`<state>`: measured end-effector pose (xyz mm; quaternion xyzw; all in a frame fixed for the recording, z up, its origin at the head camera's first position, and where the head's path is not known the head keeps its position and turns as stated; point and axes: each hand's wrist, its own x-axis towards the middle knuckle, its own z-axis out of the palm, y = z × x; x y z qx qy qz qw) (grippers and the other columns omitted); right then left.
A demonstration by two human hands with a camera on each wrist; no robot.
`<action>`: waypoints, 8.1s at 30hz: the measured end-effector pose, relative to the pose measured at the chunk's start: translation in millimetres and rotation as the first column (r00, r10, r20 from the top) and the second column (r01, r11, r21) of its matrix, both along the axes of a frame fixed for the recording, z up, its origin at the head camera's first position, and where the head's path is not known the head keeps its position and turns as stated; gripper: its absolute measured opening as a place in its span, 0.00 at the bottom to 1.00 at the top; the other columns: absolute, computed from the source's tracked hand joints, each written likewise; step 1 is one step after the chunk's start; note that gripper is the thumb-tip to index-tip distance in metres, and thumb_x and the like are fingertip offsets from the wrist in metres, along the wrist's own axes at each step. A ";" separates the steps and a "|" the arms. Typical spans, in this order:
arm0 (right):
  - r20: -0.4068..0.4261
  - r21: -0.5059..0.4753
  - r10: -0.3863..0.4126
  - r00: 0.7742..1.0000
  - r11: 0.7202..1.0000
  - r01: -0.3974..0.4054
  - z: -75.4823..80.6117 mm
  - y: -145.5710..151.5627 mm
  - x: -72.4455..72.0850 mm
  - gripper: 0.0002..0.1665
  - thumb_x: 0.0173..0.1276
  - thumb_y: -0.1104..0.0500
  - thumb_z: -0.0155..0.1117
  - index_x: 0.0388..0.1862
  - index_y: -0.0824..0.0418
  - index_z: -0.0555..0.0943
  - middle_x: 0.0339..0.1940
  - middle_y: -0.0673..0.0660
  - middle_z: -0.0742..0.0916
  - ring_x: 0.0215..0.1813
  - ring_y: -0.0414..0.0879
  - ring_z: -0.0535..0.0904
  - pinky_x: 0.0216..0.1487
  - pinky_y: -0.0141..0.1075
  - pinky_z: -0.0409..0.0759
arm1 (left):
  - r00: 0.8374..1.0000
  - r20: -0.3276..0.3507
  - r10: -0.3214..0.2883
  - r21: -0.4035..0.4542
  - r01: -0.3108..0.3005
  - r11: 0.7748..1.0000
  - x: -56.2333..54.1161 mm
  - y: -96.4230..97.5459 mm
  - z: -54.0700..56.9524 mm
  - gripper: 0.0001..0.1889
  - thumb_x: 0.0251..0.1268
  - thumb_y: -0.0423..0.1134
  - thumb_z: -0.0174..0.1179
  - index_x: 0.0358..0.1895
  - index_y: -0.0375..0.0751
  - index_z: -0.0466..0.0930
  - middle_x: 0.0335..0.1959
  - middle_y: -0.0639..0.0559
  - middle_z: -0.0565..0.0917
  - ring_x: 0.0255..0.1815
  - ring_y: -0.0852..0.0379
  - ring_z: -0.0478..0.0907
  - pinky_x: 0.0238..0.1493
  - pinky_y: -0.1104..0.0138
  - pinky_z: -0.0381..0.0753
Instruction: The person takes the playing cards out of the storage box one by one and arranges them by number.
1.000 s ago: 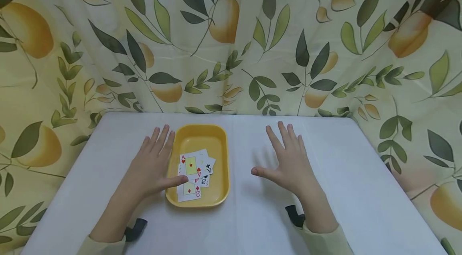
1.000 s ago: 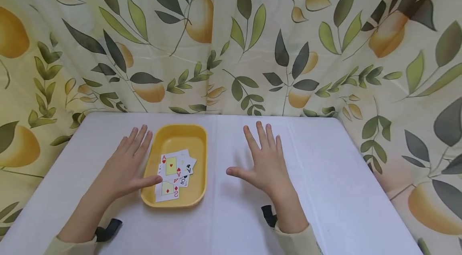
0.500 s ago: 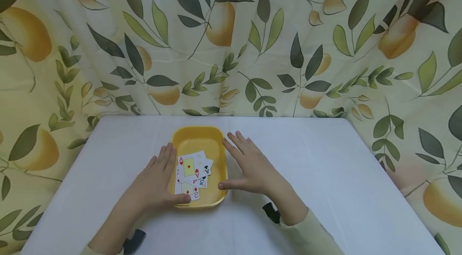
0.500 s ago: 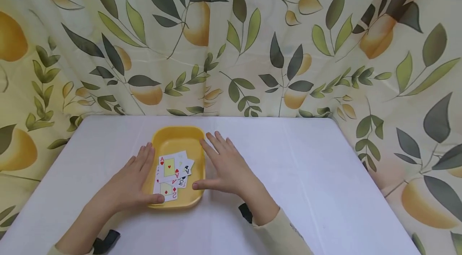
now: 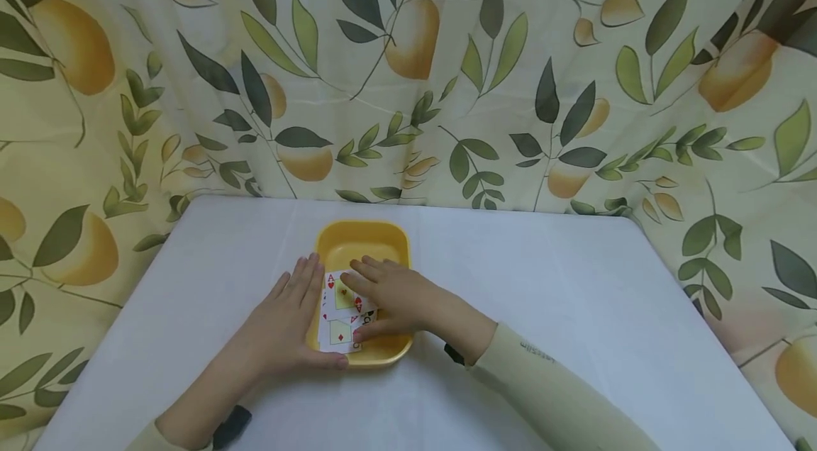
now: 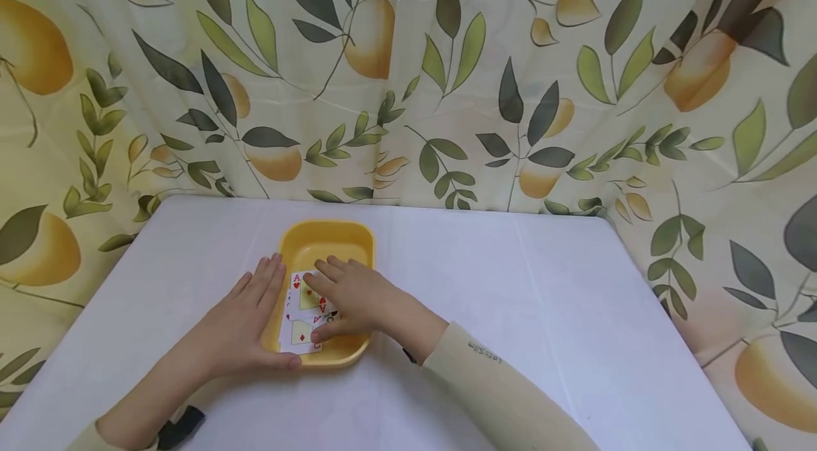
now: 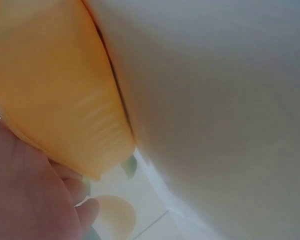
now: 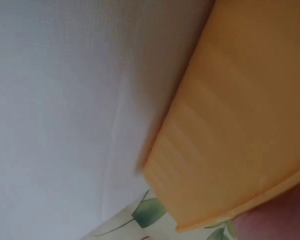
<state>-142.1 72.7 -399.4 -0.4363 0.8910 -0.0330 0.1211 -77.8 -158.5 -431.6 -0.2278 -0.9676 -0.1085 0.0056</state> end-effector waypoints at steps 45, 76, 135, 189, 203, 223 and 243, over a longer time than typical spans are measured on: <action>-0.024 -0.089 -0.114 0.993 0.990 0.111 -1.1 -14.8 0.1 0.56 0.46 0.38 0.81 0.74 0.49 0.69 0.62 0.49 0.76 0.56 0.43 0.71 0.56 0.32 0.79 | 0.995 0.085 0.050 0.010 -0.051 0.999 4.5 3.5 6.5 0.77 0.35 0.90 0.49 0.79 0.28 0.43 0.82 0.36 0.40 0.82 0.40 0.37 0.79 0.47 0.49; 0.039 -0.263 -0.293 0.955 0.919 0.293 48.4 61.2 -25.4 0.52 0.47 0.48 0.78 0.73 0.53 0.70 0.63 0.51 0.74 0.60 0.44 0.71 0.62 0.39 0.79 | 0.994 0.091 0.058 0.030 -0.061 0.998 5.5 4.5 6.7 0.78 0.34 0.89 0.54 0.79 0.28 0.43 0.82 0.36 0.41 0.82 0.39 0.39 0.79 0.47 0.50; 0.122 -0.207 -0.425 0.897 0.873 0.442 4.2 86.2 -71.7 0.45 0.58 0.49 0.71 0.74 0.56 0.69 0.71 0.58 0.72 0.68 0.56 0.68 0.69 0.52 0.72 | 0.992 0.100 0.072 0.055 -0.078 0.995 5.1 6.3 3.9 0.78 0.31 0.88 0.57 0.79 0.29 0.44 0.82 0.37 0.41 0.82 0.40 0.38 0.79 0.47 0.52; -0.014 -0.019 -0.210 0.978 0.978 0.210 -13.7 -26.9 23.1 0.52 0.44 0.44 0.83 0.69 0.49 0.72 0.60 0.51 0.77 0.57 0.45 0.69 0.59 0.34 0.78 | 0.996 0.076 0.035 0.061 -0.039 0.997 7.9 4.3 7.2 0.76 0.36 0.88 0.53 0.78 0.27 0.47 0.81 0.34 0.43 0.82 0.37 0.41 0.78 0.46 0.53; 0.003 -0.178 -0.243 0.970 0.954 0.240 18.6 -4.4 8.4 0.61 0.44 0.49 0.83 0.76 0.57 0.64 0.68 0.53 0.71 0.68 0.47 0.65 0.71 0.39 0.71 | 0.995 0.092 0.045 0.061 -0.051 0.997 7.4 4.9 9.7 0.76 0.36 0.87 0.57 0.78 0.28 0.46 0.81 0.35 0.43 0.82 0.38 0.40 0.78 0.47 0.52; 0.028 -0.219 -0.388 0.921 0.897 0.385 37.9 56.6 -14.0 0.58 0.42 0.56 0.81 0.75 0.56 0.66 0.69 0.53 0.70 0.66 0.49 0.63 0.65 0.39 0.77 | 0.991 0.118 0.063 0.075 -0.072 0.995 8.9 5.7 9.0 0.77 0.33 0.87 0.57 0.78 0.27 0.47 0.82 0.35 0.42 0.82 0.38 0.40 0.78 0.45 0.53; 0.010 -0.180 -0.447 0.895 0.879 0.441 26.4 100.7 -31.1 0.57 0.44 0.59 0.81 0.75 0.59 0.66 0.70 0.58 0.70 0.69 0.56 0.63 0.65 0.46 0.77 | 0.989 0.124 0.081 0.066 -0.090 0.994 9.6 6.8 9.1 0.77 0.33 0.88 0.57 0.79 0.29 0.46 0.82 0.36 0.42 0.82 0.39 0.40 0.78 0.46 0.53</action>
